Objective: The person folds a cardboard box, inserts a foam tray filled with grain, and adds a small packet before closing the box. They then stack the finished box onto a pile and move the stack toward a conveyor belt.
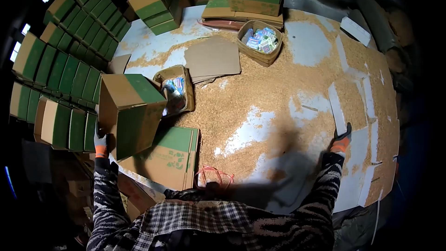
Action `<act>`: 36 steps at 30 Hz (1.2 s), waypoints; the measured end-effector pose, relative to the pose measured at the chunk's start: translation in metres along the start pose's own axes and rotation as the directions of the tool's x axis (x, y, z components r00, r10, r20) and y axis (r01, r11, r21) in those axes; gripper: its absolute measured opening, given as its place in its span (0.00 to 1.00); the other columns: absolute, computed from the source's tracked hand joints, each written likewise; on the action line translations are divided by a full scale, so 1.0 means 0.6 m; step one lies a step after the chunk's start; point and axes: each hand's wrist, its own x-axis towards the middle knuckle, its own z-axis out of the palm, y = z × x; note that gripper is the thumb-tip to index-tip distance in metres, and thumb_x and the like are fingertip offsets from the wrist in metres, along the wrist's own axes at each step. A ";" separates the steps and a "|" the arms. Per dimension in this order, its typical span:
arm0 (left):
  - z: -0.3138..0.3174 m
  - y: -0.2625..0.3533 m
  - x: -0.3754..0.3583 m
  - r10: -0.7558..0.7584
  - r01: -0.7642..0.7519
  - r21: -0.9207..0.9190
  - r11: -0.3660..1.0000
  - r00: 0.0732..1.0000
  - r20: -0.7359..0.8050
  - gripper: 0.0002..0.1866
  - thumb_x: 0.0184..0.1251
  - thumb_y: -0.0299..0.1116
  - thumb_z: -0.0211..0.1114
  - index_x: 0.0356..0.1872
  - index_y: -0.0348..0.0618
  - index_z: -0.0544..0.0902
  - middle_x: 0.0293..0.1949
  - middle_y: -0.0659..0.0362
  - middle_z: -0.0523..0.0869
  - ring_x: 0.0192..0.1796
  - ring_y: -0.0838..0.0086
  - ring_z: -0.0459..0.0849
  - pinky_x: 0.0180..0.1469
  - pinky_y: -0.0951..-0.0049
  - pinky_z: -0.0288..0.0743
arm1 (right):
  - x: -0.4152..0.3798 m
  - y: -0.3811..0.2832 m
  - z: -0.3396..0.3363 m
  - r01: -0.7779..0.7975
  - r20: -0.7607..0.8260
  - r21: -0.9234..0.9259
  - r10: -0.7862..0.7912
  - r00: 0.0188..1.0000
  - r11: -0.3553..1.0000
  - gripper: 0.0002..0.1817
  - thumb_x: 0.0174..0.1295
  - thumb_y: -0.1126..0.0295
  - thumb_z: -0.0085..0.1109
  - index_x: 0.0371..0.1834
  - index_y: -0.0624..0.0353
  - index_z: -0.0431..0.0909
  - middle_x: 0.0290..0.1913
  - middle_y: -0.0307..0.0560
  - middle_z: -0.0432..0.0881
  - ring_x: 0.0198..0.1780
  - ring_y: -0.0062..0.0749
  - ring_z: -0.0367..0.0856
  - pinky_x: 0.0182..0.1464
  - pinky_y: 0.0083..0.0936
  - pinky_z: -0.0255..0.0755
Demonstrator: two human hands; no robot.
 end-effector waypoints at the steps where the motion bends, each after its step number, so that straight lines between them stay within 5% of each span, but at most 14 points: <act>1: -0.015 -0.013 0.002 -0.001 0.007 -0.097 0.995 0.998 0.068 0.36 0.55 0.12 0.58 0.70 0.37 0.67 0.68 0.54 0.71 0.67 0.70 0.71 0.64 0.69 0.70 | -0.043 -0.003 -0.004 -0.074 -0.020 0.144 0.077 0.997 0.987 0.36 0.54 0.73 0.70 0.68 0.60 0.67 0.59 0.50 0.77 0.57 0.41 0.76 0.58 0.32 0.73; 4: -0.022 0.091 0.001 0.131 -0.103 -0.133 0.986 0.966 0.222 0.36 0.52 0.11 0.55 0.69 0.36 0.69 0.69 0.55 0.71 0.71 0.69 0.68 0.70 0.71 0.61 | -0.151 0.010 -0.026 0.264 0.142 -0.382 -0.226 0.964 0.885 0.37 0.52 0.73 0.72 0.67 0.62 0.66 0.59 0.53 0.76 0.57 0.38 0.76 0.59 0.34 0.73; 7: -0.025 0.239 -0.013 0.343 -0.366 -0.012 0.930 0.859 0.381 0.38 0.49 0.11 0.53 0.68 0.41 0.71 0.69 0.53 0.72 0.73 0.64 0.65 0.73 0.71 0.56 | -0.290 -0.032 0.010 0.586 0.429 -0.687 -0.412 0.804 0.429 0.36 0.55 0.71 0.71 0.67 0.62 0.66 0.59 0.57 0.76 0.58 0.39 0.76 0.61 0.34 0.72; 10: -0.001 0.268 -0.027 0.429 -0.586 0.238 0.775 0.764 0.482 0.42 0.49 0.10 0.51 0.70 0.56 0.70 0.70 0.51 0.69 0.72 0.55 0.65 0.70 0.68 0.63 | -0.367 -0.051 0.045 0.397 0.414 -0.367 -0.234 0.880 0.842 0.32 0.58 0.71 0.67 0.66 0.63 0.66 0.59 0.56 0.77 0.60 0.39 0.76 0.62 0.34 0.72; 12: 0.050 0.366 -0.071 0.504 -0.716 0.207 0.666 0.637 0.583 0.46 0.50 0.10 0.50 0.73 0.66 0.65 0.74 0.54 0.62 0.71 0.51 0.66 0.68 0.65 0.67 | -0.433 -0.102 0.104 0.632 0.521 -0.543 -0.367 0.770 0.554 0.40 0.49 0.77 0.75 0.67 0.60 0.65 0.60 0.55 0.75 0.59 0.41 0.77 0.62 0.37 0.72; 14: 0.109 0.366 -0.066 0.235 -0.588 0.322 0.742 0.678 0.697 0.49 0.50 0.10 0.48 0.74 0.69 0.60 0.77 0.57 0.55 0.71 0.52 0.65 0.68 0.64 0.67 | -0.495 -0.153 0.183 0.683 0.588 -0.405 -0.400 0.703 0.608 0.40 0.45 0.77 0.77 0.64 0.60 0.67 0.61 0.56 0.75 0.59 0.41 0.77 0.61 0.38 0.73; 16: 0.176 0.285 -0.029 0.364 -0.634 0.241 0.735 0.668 0.649 0.47 0.50 0.12 0.47 0.74 0.68 0.62 0.76 0.56 0.58 0.71 0.52 0.67 0.68 0.64 0.67 | -0.584 -0.236 0.288 0.721 0.668 -0.382 -0.367 0.647 0.578 0.38 0.43 0.79 0.78 0.61 0.60 0.71 0.61 0.55 0.75 0.60 0.41 0.76 0.61 0.39 0.74; 19: 0.160 0.340 -0.034 0.152 -0.459 0.265 0.848 0.690 0.708 0.41 0.55 0.19 0.49 0.73 0.68 0.64 0.74 0.54 0.62 0.70 0.53 0.68 0.69 0.65 0.65 | -0.650 -0.291 0.396 0.636 0.831 -0.201 -0.214 0.513 0.745 0.26 0.63 0.82 0.59 0.63 0.53 0.68 0.65 0.55 0.68 0.61 0.47 0.74 0.55 0.46 0.80; 24: 0.252 0.181 0.007 0.575 -0.673 -0.006 0.740 0.627 0.526 0.33 0.63 0.30 0.58 0.71 0.68 0.67 0.73 0.52 0.62 0.70 0.54 0.67 0.68 0.63 0.67 | -0.852 -0.382 0.607 -0.101 0.593 -0.392 0.335 0.732 0.914 0.43 0.45 0.66 0.78 0.64 0.62 0.62 0.45 0.49 0.79 0.41 0.35 0.83 0.35 0.32 0.82; 27: 0.376 0.053 0.088 0.337 0.056 -0.619 0.783 0.799 0.499 0.27 0.75 0.42 0.53 0.71 0.47 0.65 0.67 0.54 0.72 0.66 0.65 0.71 0.66 0.70 0.66 | -0.870 -0.329 0.642 0.153 0.653 -0.552 0.310 0.691 0.820 0.45 0.44 0.65 0.80 0.63 0.61 0.62 0.36 0.46 0.82 0.32 0.29 0.82 0.27 0.26 0.76; 30: 0.313 0.194 -0.005 0.154 0.292 -0.736 0.611 0.868 0.472 0.28 0.79 0.40 0.50 0.73 0.41 0.58 0.66 0.53 0.74 0.67 0.71 0.70 0.66 0.72 0.65 | -0.918 -0.323 0.675 0.167 0.684 -0.603 0.397 0.612 0.780 0.52 0.45 0.66 0.78 0.74 0.60 0.56 0.40 0.48 0.85 0.33 0.27 0.82 0.35 0.23 0.76; 31: 0.308 0.188 -0.004 0.573 -0.428 -0.450 0.784 0.777 0.261 0.27 0.79 0.38 0.50 0.73 0.40 0.58 0.67 0.53 0.72 0.67 0.70 0.70 0.67 0.72 0.65 | -0.936 -0.327 0.685 0.166 0.685 -0.623 0.431 0.587 0.764 0.56 0.45 0.66 0.77 0.78 0.57 0.50 0.43 0.50 0.85 0.38 0.27 0.82 0.44 0.22 0.75; 33: 0.288 0.220 -0.043 0.360 -0.097 -0.510 0.855 0.818 0.449 0.25 0.78 0.32 0.50 0.72 0.41 0.59 0.71 0.50 0.65 0.69 0.68 0.67 0.67 0.74 0.64 | -0.907 -0.275 0.695 0.228 0.751 -0.550 0.356 0.556 0.804 0.56 0.44 0.65 0.77 0.78 0.55 0.53 0.45 0.51 0.85 0.42 0.29 0.81 0.47 0.23 0.74; 36: 0.328 0.129 0.013 0.594 -0.369 -0.489 0.790 0.655 0.466 0.23 0.77 0.31 0.50 0.70 0.42 0.63 0.71 0.51 0.65 0.71 0.65 0.64 0.68 0.72 0.63 | -0.916 -0.305 0.714 0.247 0.739 -0.576 0.366 0.566 0.779 0.50 0.44 0.64 0.74 0.75 0.48 0.60 0.46 0.50 0.84 0.39 0.30 0.81 0.43 0.25 0.75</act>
